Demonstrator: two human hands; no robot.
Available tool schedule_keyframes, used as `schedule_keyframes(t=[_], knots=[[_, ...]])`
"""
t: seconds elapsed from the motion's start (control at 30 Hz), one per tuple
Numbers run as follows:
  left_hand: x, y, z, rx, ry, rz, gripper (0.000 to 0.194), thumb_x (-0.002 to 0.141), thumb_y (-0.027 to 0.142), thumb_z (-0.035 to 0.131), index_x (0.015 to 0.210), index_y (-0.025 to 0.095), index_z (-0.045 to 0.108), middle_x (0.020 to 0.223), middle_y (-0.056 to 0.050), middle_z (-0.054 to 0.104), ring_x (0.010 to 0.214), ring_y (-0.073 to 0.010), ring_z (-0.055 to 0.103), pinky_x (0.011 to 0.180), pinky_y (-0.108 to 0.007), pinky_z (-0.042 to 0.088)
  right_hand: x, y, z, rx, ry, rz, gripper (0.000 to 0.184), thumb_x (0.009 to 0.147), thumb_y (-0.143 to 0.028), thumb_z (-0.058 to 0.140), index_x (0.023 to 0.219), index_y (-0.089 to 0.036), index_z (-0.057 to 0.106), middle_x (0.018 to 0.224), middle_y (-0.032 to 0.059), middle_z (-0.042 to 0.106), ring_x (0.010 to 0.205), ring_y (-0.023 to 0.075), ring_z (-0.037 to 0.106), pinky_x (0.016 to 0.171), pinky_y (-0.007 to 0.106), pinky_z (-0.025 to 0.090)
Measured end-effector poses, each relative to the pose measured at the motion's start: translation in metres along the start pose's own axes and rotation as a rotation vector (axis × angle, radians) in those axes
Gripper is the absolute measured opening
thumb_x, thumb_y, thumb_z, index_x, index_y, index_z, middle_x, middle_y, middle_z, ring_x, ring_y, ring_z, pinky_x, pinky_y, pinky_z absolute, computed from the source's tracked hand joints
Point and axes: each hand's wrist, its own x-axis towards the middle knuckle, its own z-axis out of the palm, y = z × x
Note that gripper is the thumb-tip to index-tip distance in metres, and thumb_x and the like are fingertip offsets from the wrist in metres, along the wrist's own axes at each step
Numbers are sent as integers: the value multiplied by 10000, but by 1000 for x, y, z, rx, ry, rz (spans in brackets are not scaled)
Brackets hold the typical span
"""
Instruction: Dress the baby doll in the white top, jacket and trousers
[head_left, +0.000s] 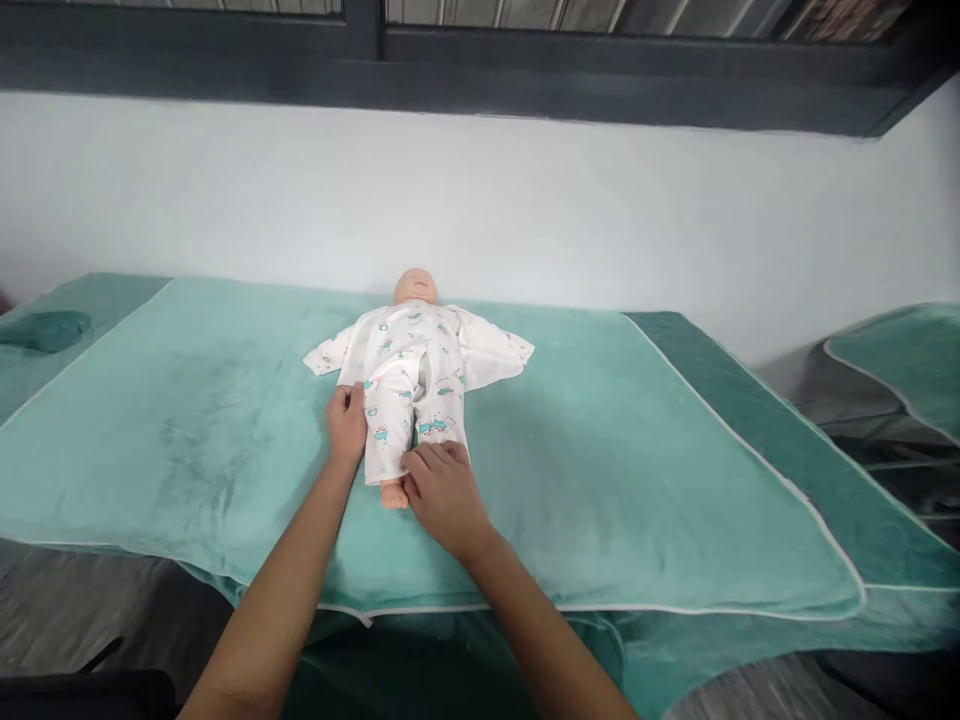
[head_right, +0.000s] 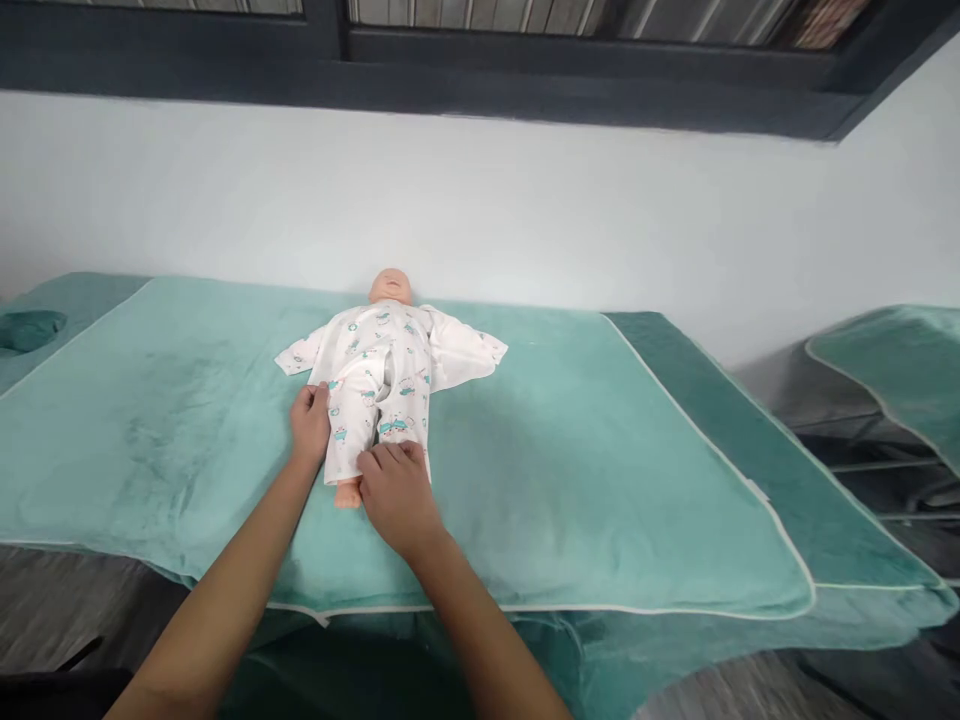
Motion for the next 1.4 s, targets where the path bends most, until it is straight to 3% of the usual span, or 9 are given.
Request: schedule_keyframes(t=[0.1, 0.33, 0.5, 0.67, 0.87, 0.97, 1.1, 1.3, 1.4], knots=[[-1, 0, -1, -27, 11, -8, 358, 941, 436, 528, 671, 213, 454, 656, 34, 447, 668, -137, 430, 651, -282, 357, -7, -10, -15, 104, 57, -44, 128, 895, -95, 537, 930, -212, 577, 927, 48, 658, 918, 224, 557, 926, 414, 386], [-3, -2, -5, -104, -34, -12, 358, 912, 357, 532, 611, 210, 406, 620, 37, 364, 627, -125, 383, 615, -273, 339, -19, -7, -27, 189, -66, -154, 114, 954, -130, 544, 1001, -219, 596, 948, 50, 678, 934, 230, 585, 925, 425, 454], [-2, -5, -4, -65, -3, -16, 367, 928, 381, 526, 623, 214, 409, 631, 33, 393, 641, -132, 397, 617, -277, 344, -46, 17, -19, 193, 270, 89, 326, 939, -289, 678, 1246, -262, 573, 1168, 107, 666, 1062, 283, 617, 876, 462, 514], [0, -8, -1, 7, 41, -21, 334, 956, 395, 503, 680, 220, 437, 685, 20, 486, 694, -147, 458, 645, -283, 376, -66, 22, -3, 254, 259, 252, 208, 957, -275, 648, 1162, -285, 619, 1064, 78, 655, 901, 232, 657, 744, 386, 561], [-1, -9, -1, 12, 27, -25, 331, 972, 403, 487, 698, 223, 447, 702, 16, 517, 703, -155, 476, 664, -291, 381, -67, 4, -19, 219, 288, 72, 297, 937, -39, 525, 1077, -273, 641, 948, 57, 660, 831, 200, 604, 716, 348, 537], [0, -11, -1, 24, 29, -7, 314, 982, 399, 484, 723, 222, 469, 731, 10, 535, 733, -161, 493, 686, -296, 385, -61, 1, -41, 236, 79, -61, 321, 930, -28, 499, 1044, -268, 679, 920, 56, 692, 805, 201, 601, 711, 353, 533], [1, -14, 0, 53, 36, -1, 296, 985, 404, 483, 751, 223, 483, 750, 10, 550, 749, -163, 505, 700, -294, 390, -27, 24, -70, 488, -205, -123, 154, 980, -248, 574, 1060, -283, 702, 971, 53, 724, 883, 205, 670, 773, 350, 564], [2, -15, 2, 41, 25, -19, 305, 979, 408, 482, 738, 222, 486, 738, 10, 541, 744, -163, 507, 693, -289, 396, 116, 98, -49, 491, 182, 230, 199, 965, -361, 550, 1046, -218, 662, 1080, 69, 702, 973, 218, 647, 865, 389, 539], [2, -16, 3, 33, 30, -15, 310, 983, 407, 481, 735, 222, 483, 725, 11, 533, 732, -164, 502, 694, -298, 395, 200, 131, -24, 296, 161, 224, 292, 913, -293, 612, 1156, -137, 653, 1204, 139, 657, 1131, 272, 580, 1014, 453, 455]])
